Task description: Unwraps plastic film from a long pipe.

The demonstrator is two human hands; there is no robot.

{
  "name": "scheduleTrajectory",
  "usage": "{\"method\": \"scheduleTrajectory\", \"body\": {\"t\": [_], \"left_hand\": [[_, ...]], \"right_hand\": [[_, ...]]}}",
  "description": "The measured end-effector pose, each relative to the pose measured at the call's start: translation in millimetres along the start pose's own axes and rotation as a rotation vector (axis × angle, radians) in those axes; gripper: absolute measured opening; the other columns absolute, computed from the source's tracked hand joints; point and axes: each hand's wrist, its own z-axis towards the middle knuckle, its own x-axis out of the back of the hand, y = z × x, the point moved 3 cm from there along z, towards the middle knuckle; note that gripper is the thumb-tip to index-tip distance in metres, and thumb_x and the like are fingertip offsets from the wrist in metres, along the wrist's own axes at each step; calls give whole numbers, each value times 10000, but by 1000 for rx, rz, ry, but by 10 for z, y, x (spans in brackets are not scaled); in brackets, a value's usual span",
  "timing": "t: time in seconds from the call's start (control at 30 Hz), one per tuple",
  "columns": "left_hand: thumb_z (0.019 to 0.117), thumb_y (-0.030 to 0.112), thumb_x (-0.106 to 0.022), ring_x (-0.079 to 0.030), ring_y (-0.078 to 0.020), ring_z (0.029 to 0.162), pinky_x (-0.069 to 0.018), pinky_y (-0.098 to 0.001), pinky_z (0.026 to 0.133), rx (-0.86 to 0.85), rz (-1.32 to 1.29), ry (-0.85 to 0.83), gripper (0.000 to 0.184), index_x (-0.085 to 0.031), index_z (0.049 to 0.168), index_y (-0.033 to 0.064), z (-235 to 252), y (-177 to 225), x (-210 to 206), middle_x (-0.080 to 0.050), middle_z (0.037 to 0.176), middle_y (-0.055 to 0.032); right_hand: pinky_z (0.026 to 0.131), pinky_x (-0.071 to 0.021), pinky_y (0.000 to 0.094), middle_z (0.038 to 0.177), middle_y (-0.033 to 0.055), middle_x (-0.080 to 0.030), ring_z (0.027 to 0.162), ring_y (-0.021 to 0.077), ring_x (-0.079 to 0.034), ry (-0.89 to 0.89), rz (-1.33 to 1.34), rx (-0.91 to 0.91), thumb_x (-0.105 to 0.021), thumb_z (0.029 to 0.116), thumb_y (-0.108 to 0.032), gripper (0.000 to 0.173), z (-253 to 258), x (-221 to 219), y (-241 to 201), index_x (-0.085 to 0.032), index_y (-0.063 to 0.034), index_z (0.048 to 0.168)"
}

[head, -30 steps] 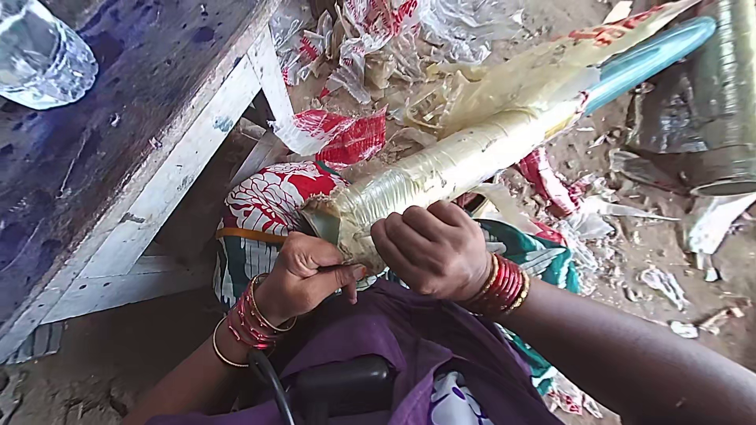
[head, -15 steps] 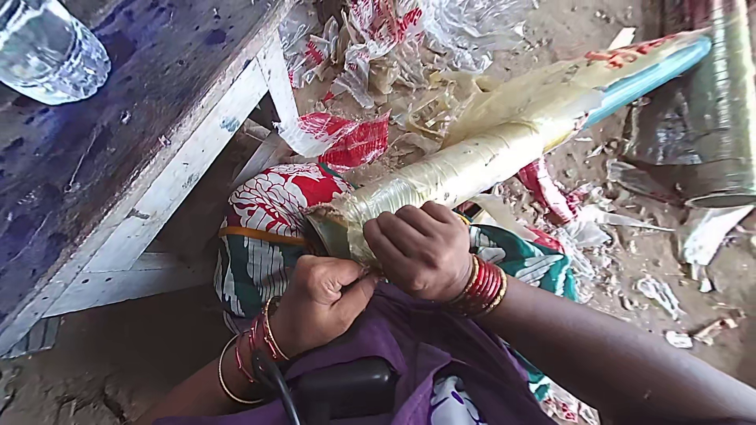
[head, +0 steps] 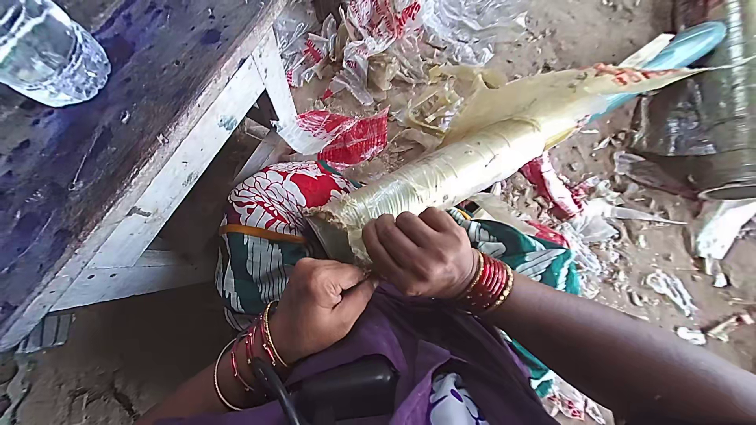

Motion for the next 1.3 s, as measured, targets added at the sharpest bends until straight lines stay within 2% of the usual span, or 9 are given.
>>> {"method": "scheduleTrajectory", "body": {"t": [0.23, 0.5, 0.67, 0.77, 0.9, 0.97, 1.1, 1.2, 1.3], "left_hand": [[943, 113, -579, -556, -84, 541, -415, -230, 507, -137, 219, -99, 288, -696, 693, 32, 41, -16, -10, -596, 575, -53], [952, 92, -639, -504, 113, 532, -433, -78, 515, 210, -233, 41, 210, -715, 768, 26, -96, -164, -6, -608, 616, 103], [945, 161, -685, -478, 118, 523, -399, -74, 505, 160, -151, 42, 324, -638, 645, 48, -58, -153, -32, -553, 567, 96], [946, 174, -680, -511, 107, 538, -431, -79, 522, 146, -108, 20, 295, -687, 692, 23, -41, -123, -28, -595, 587, 65], [991, 312, -623, -601, 15, 628, -479, -162, 592, 6, 138, -37, 340, -785, 863, 41, -83, -66, 162, -694, 686, -17], [969, 244, -582, -609, -18, 658, -508, -187, 632, -120, 260, 62, 305, -796, 947, 28, -32, -101, 364, -707, 726, -24], [995, 211, -558, -664, -220, 1116, -491, -352, 1035, -222, 295, 71, 373, -700, 1239, -34, 220, -342, 471, -722, 1160, -168], [1075, 239, -481, -598, -185, 1184, -470, -327, 1034, -32, 142, 132, 364, -721, 1235, 17, 271, -558, 217, -647, 1267, -147], [1080, 159, -430, -658, -161, 1092, -509, -300, 993, -37, 115, 205, 376, -761, 1068, -19, 300, -596, 47, -713, 1142, -142]], "right_hand": [[474, -297, 346, 659, 83, -590, 550, 229, -521, 17, 101, -196, -516, 939, -46, 218, 78, -84, -6, -694, -18, 817], [454, -358, 362, 686, 93, -623, 568, 258, -578, -149, 320, -219, -528, 888, -6, 184, 22, -16, 155, -705, -30, 848], [424, -310, 337, 647, 70, -554, 531, 233, -537, -189, 330, -256, -514, 881, -47, 175, -3, 18, 5, -670, -52, 802], [393, -383, 368, 600, 38, -565, 496, 206, -589, -286, 469, -510, -587, 863, -117, 143, 36, 19, 13, -650, -78, 741], [527, -351, 307, 580, -41, -474, 537, 86, -466, -710, 1082, -1028, -547, 1010, -163, 296, 69, 15, 113, -609, -129, 723], [475, -299, 208, 553, -55, -464, 483, 27, -392, -698, 1377, -1194, -519, 1015, -111, 338, 43, 8, 132, -594, -113, 686], [427, -254, 140, 528, -54, -456, 437, -19, -340, -640, 1557, -1337, -495, 1009, -29, 346, 56, 55, 136, -611, -69, 684], [433, -253, 137, 530, -65, -459, 445, -27, -342, -651, 1599, -1375, -479, 998, -20, 353, 40, 51, 119, -603, -82, 673], [424, -247, 134, 520, -81, -448, 438, -39, -338, -656, 1638, -1383, -469, 974, -15, 361, -37, 89, 96, -596, -99, 648]]}}
